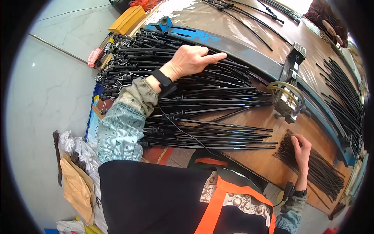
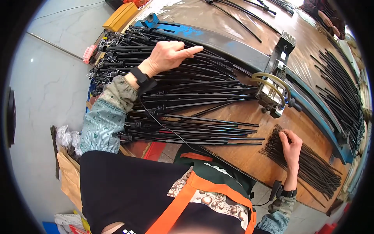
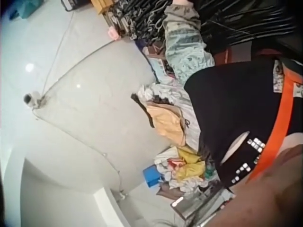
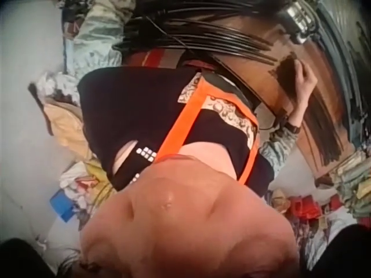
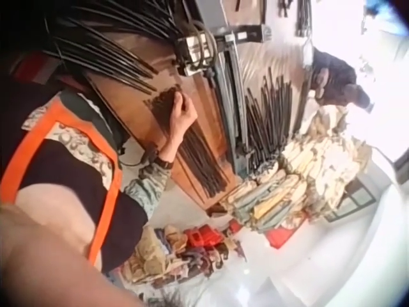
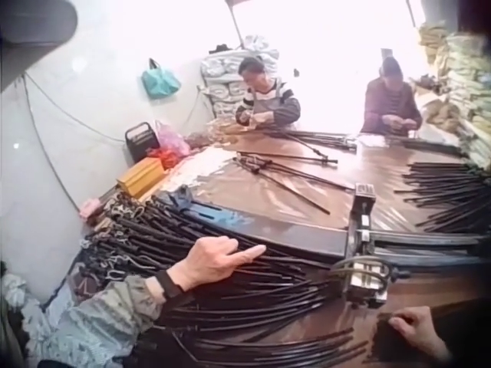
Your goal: The person picks up a black rod and a metal spring, slides the spring onto the rod, and inserts the assembly into a machine. After the machine processes the rod, the person removes it and places it onto a pile of finished rods.
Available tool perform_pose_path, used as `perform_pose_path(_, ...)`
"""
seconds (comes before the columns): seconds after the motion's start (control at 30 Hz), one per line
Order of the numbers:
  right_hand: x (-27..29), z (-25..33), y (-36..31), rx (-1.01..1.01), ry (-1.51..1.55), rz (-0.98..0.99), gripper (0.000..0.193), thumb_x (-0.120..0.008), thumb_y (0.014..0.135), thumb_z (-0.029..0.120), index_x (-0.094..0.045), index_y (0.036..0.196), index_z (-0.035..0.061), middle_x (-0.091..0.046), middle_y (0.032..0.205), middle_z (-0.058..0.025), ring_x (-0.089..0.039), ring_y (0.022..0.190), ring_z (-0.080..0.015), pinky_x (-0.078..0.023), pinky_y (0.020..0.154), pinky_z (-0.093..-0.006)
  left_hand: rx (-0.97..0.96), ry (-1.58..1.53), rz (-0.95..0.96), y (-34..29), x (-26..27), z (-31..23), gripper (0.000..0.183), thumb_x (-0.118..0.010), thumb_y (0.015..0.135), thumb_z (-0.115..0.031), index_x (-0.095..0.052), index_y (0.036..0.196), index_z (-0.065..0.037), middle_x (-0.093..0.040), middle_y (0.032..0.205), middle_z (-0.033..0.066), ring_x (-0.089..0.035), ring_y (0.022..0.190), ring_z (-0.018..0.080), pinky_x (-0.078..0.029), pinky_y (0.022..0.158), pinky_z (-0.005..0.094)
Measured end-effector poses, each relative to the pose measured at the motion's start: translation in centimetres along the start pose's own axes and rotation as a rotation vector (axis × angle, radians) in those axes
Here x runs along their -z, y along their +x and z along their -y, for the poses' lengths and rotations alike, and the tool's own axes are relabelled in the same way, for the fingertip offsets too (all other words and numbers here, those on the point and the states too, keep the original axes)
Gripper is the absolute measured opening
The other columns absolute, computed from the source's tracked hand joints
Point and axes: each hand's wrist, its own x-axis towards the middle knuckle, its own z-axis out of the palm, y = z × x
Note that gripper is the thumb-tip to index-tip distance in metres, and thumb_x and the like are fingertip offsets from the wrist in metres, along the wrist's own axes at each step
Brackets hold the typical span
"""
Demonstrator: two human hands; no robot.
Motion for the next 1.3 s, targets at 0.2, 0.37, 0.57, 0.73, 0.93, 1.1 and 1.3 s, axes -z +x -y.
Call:
perform_pose_path(0.2, -0.4, -0.6, -0.4, -0.002, 0.006, -0.028, 0.017, -0.067, 0.092, 0.014, -0.067, 0.092, -0.0030, -0.059, 0.071, -0.0031, -0.051, 0.066, -0.0094, -0.043, 0.062, -0.0257, 0.103, -0.032, -0.061, -1.7, 0.7, 2.8, 0.050, -0.073, 0.082, -0.015, -0.065, 0.129, -0.031, -0.042, 0.061, 0.0013, -0.053, 0.057, 0.0165, -0.046, 0.051, 0.0303)
perform_pose_path(0.37, -0.6, -1.4, -0.6, -0.011, 0.015, -0.030, 0.016, -0.067, 0.092, 0.013, -0.067, 0.093, -0.0030, -0.060, 0.072, -0.0037, -0.051, 0.067, -0.0095, -0.043, 0.063, -0.0254, 0.196, 0.030, -0.182, -2.9, 2.1, 5.3, 0.051, -0.072, 0.081, -0.009, -0.066, 0.127, -0.030, -0.042, 0.062, 0.0026, -0.052, 0.057, 0.0187, -0.046, 0.052, 0.0318)
perform_pose_path(0.57, -0.6, -1.6, -0.6, -0.025, 0.011, -0.034, 0.016, -0.067, 0.092, 0.013, -0.067, 0.094, -0.0031, -0.061, 0.073, -0.0034, -0.052, 0.068, -0.0092, -0.043, 0.063, -0.0250, 0.116, 0.165, -0.255, -2.4, 3.1, 6.7, 0.050, -0.071, 0.082, -0.006, -0.066, 0.127, -0.026, -0.043, 0.063, 0.0026, -0.050, 0.058, 0.0194, -0.045, 0.054, 0.0323)
perform_pose_path(0.73, -0.4, -1.0, -0.8, -0.045, 0.016, -0.013, 0.017, -0.067, 0.093, 0.013, -0.067, 0.094, -0.0034, -0.061, 0.074, -0.0032, -0.052, 0.069, -0.0091, -0.043, 0.064, -0.0250, 0.079, 0.184, -0.227, -2.2, 3.6, 6.7, 0.049, -0.070, 0.083, -0.005, -0.066, 0.127, -0.023, -0.044, 0.064, 0.0025, -0.050, 0.058, 0.0191, -0.046, 0.055, 0.0322)
perform_pose_path(0.93, -0.6, -1.0, -0.6, -0.021, 0.007, -0.023, 0.018, -0.066, 0.093, 0.014, -0.067, 0.094, -0.0040, -0.062, 0.075, -0.0037, -0.053, 0.070, -0.0097, -0.044, 0.066, -0.0248, 0.197, 0.101, -0.226, -5.6, 3.1, 9.5, 0.049, -0.069, 0.083, -0.003, -0.066, 0.128, -0.024, -0.045, 0.065, 0.0024, -0.051, 0.059, 0.0195, -0.047, 0.057, 0.0330)
perform_pose_path(1.1, -0.7, -1.4, -0.5, -0.025, -0.006, -0.023, 0.018, -0.066, 0.093, 0.014, -0.066, 0.094, -0.0041, -0.062, 0.075, -0.0037, -0.053, 0.071, -0.0098, -0.044, 0.066, -0.0248, 0.113, 0.158, -0.091, -6.3, 4.0, 9.0, 0.049, -0.067, 0.084, -0.002, -0.065, 0.128, -0.025, -0.047, 0.067, 0.0025, -0.054, 0.062, 0.0193, -0.049, 0.059, 0.0329)
perform_pose_path(1.3, -0.7, -1.6, -0.4, -0.036, -0.005, -0.004, 0.019, -0.066, 0.094, 0.015, -0.066, 0.094, -0.0039, -0.062, 0.075, -0.0040, -0.053, 0.071, -0.0100, -0.044, 0.066, -0.0253, 0.155, 0.043, 0.029, -8.0, 3.5, 8.5, 0.049, -0.066, 0.084, -0.001, -0.064, 0.128, -0.024, -0.052, 0.070, 0.0032, -0.057, 0.065, 0.0204, -0.050, 0.061, 0.0332)
